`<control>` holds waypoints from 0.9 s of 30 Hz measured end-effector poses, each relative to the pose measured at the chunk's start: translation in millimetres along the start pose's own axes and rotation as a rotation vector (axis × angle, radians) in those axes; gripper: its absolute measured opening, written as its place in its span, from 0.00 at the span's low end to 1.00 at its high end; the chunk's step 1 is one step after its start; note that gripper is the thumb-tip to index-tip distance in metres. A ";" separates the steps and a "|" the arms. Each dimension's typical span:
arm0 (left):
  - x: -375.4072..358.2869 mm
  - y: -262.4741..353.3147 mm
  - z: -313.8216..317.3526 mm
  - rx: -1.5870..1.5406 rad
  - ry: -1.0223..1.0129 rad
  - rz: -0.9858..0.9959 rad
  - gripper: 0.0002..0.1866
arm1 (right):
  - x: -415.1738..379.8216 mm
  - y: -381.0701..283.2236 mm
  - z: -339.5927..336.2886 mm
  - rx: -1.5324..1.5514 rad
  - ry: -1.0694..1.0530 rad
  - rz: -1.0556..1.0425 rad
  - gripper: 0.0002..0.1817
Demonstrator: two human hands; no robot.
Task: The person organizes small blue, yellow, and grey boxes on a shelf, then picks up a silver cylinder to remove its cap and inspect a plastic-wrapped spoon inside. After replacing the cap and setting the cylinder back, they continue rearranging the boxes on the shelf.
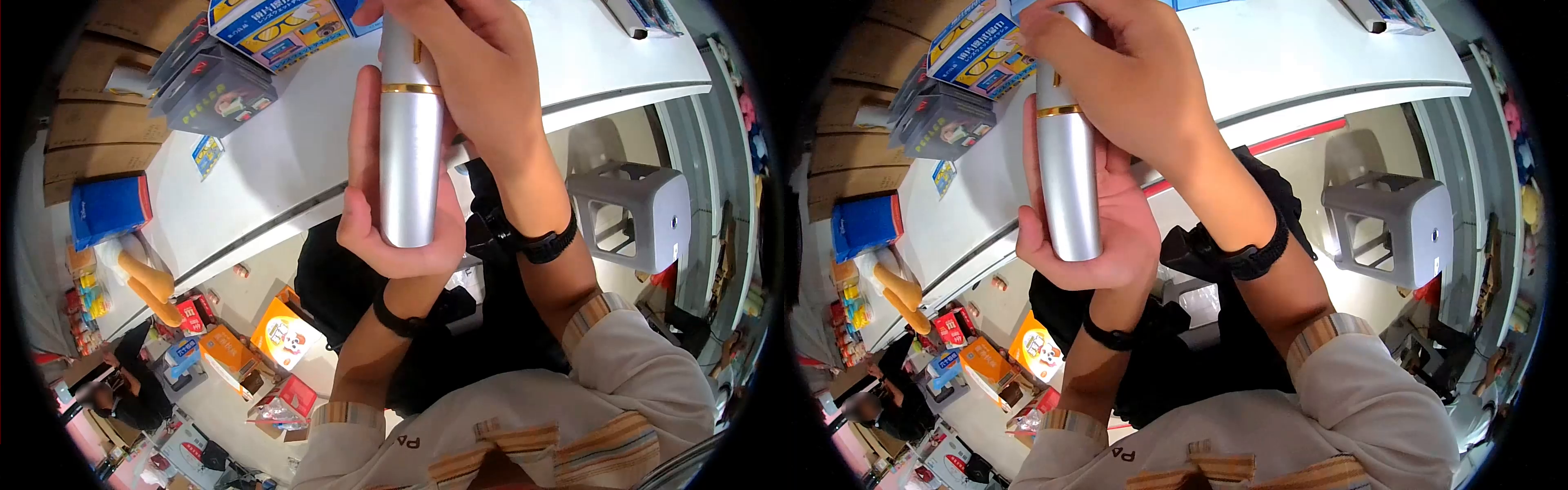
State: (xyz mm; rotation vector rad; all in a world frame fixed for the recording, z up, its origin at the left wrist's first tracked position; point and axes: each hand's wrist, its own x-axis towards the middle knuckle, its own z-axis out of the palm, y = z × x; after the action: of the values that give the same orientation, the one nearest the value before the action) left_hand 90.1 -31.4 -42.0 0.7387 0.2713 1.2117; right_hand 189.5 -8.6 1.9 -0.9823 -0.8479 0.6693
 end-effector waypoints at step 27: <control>37.3 26.5 -11.0 0.358 -0.181 -0.100 0.28 | 11.1 -0.9 -36.1 0.291 -0.326 0.261 0.27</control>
State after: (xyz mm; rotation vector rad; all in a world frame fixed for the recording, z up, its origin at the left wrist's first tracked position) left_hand 77.3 11.0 -26.1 1.1258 0.3749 1.0044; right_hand 226.0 -15.6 -4.6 -0.7347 -0.8810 1.1659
